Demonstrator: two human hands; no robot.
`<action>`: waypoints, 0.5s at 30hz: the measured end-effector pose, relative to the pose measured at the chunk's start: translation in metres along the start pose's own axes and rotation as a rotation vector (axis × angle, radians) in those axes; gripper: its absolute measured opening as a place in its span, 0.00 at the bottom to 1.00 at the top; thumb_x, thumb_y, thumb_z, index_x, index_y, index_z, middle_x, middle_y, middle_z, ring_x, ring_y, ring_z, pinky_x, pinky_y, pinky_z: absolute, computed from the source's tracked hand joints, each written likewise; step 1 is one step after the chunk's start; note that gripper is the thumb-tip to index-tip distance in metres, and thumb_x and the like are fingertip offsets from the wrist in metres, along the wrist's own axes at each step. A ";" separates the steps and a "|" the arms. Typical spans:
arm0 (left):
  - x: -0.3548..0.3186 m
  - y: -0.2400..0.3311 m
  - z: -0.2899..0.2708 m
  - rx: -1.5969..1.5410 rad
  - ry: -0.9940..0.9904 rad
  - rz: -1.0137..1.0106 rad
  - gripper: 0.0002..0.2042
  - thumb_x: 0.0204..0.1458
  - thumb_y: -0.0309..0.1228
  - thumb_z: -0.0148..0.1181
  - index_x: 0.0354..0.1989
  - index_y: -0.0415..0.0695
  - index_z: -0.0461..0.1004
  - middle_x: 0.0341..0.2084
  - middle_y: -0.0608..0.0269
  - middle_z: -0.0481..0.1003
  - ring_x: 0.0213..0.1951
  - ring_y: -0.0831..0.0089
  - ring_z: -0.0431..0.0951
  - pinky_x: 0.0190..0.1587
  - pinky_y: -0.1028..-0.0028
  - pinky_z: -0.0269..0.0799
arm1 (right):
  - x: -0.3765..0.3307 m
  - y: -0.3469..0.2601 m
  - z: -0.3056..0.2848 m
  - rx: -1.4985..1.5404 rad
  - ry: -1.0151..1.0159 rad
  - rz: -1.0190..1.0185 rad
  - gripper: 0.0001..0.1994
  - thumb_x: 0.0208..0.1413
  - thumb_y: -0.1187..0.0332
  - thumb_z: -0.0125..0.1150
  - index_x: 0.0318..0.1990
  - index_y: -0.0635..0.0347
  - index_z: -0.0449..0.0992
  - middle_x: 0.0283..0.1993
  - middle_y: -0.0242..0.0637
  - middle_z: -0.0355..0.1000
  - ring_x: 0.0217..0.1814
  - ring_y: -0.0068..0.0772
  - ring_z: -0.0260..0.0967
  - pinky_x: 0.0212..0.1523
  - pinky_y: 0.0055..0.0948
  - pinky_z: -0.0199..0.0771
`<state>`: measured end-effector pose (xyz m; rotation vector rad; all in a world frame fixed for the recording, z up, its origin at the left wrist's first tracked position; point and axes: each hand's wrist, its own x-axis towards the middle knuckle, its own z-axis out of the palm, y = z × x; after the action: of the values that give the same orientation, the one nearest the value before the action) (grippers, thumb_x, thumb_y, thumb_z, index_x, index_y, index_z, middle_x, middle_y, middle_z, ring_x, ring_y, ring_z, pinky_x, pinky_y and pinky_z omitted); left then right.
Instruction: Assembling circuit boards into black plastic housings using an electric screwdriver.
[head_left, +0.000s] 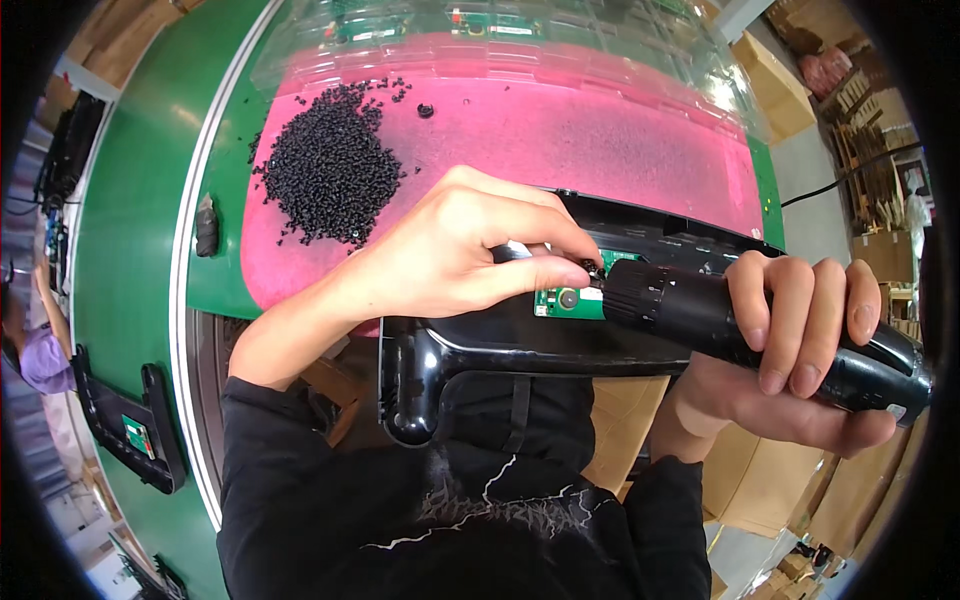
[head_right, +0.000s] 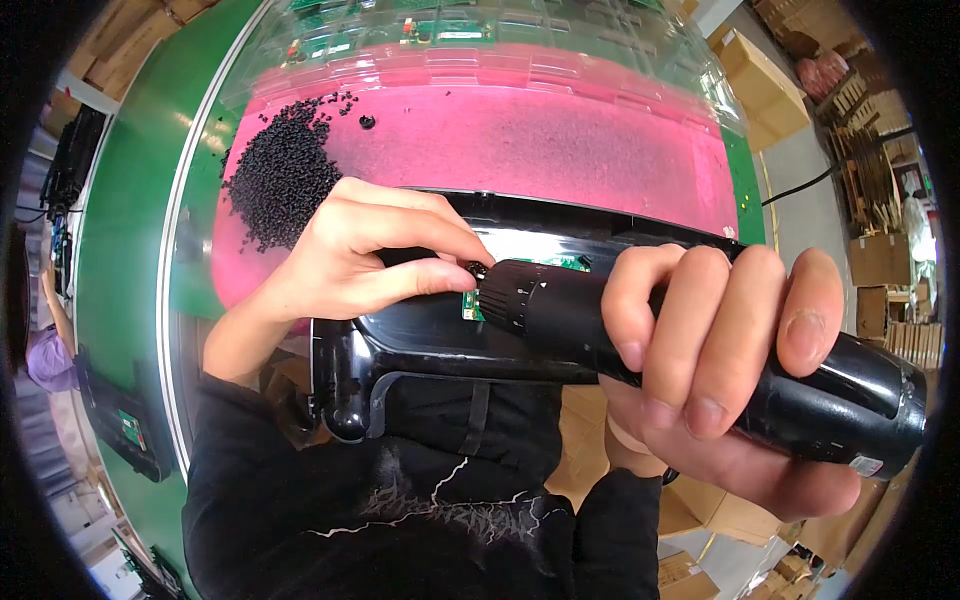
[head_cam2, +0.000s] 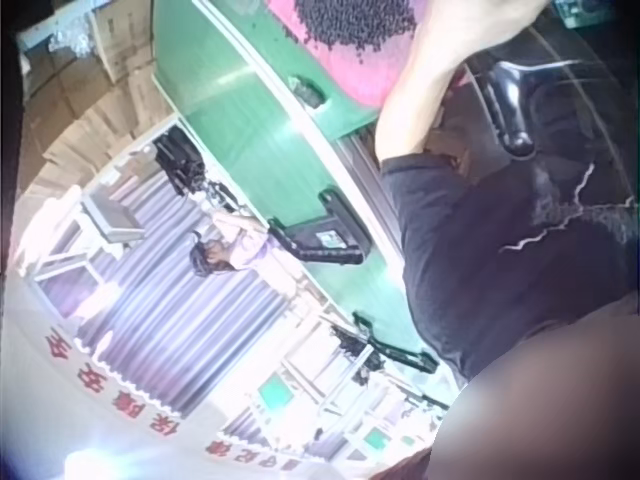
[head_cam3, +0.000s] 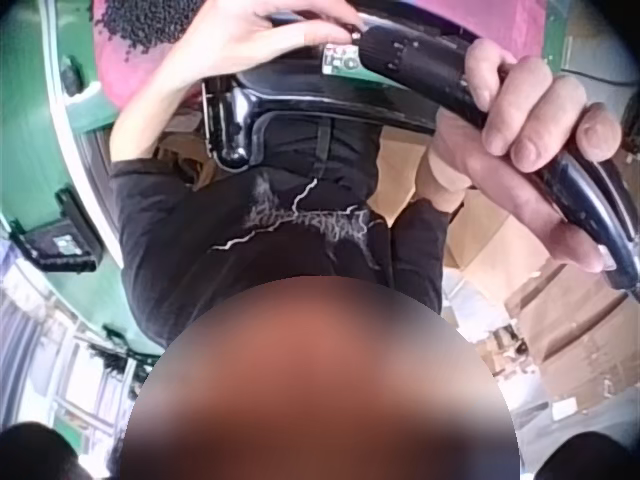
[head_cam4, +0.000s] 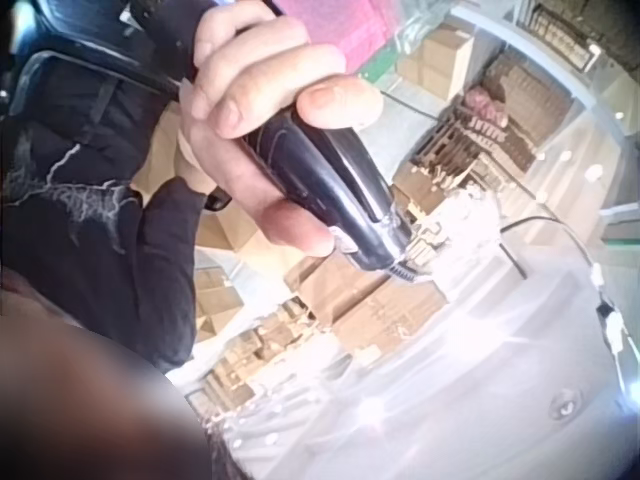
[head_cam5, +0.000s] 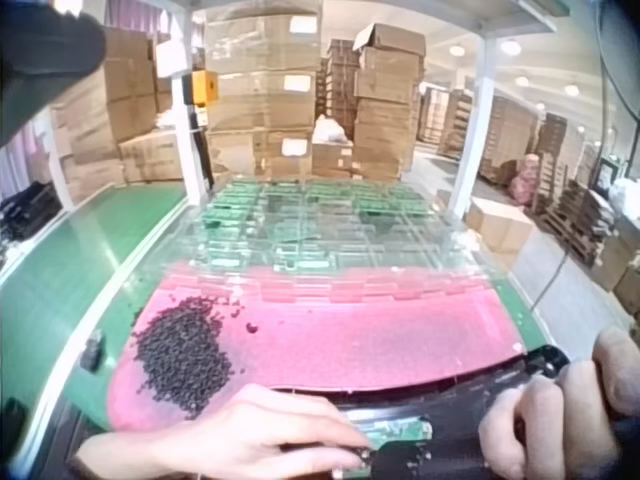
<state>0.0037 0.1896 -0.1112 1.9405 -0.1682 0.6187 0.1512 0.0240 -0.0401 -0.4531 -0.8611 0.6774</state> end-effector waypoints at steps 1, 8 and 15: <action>0.000 0.000 0.001 0.025 0.041 0.014 0.08 0.47 0.19 0.67 0.37 0.35 0.81 0.29 0.54 0.81 0.31 0.65 0.82 0.34 0.73 0.78 | 0.000 -0.001 0.000 -0.009 -0.016 0.008 0.25 0.41 0.51 0.73 0.38 0.53 0.65 0.20 0.22 0.65 0.18 0.16 0.61 0.28 0.19 0.63; 0.000 0.001 0.006 0.093 0.141 0.062 0.06 0.46 0.17 0.65 0.34 0.34 0.80 0.28 0.54 0.80 0.30 0.64 0.82 0.33 0.73 0.78 | 0.001 -0.001 0.009 -0.066 0.091 -0.031 0.27 0.41 0.49 0.74 0.38 0.54 0.65 0.20 0.22 0.65 0.17 0.16 0.61 0.27 0.17 0.61; 0.000 -0.005 0.006 0.217 0.074 0.081 0.07 0.46 0.17 0.65 0.34 0.35 0.77 0.29 0.55 0.78 0.31 0.62 0.80 0.32 0.69 0.76 | -0.002 -0.014 0.007 -0.106 0.034 -0.138 0.23 0.40 0.54 0.73 0.35 0.52 0.64 0.18 0.18 0.64 0.18 0.12 0.60 0.33 0.18 0.63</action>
<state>0.0078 0.1871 -0.1173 2.1233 -0.1385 0.7890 0.1496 0.0132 -0.0287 -0.4946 -0.8901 0.4975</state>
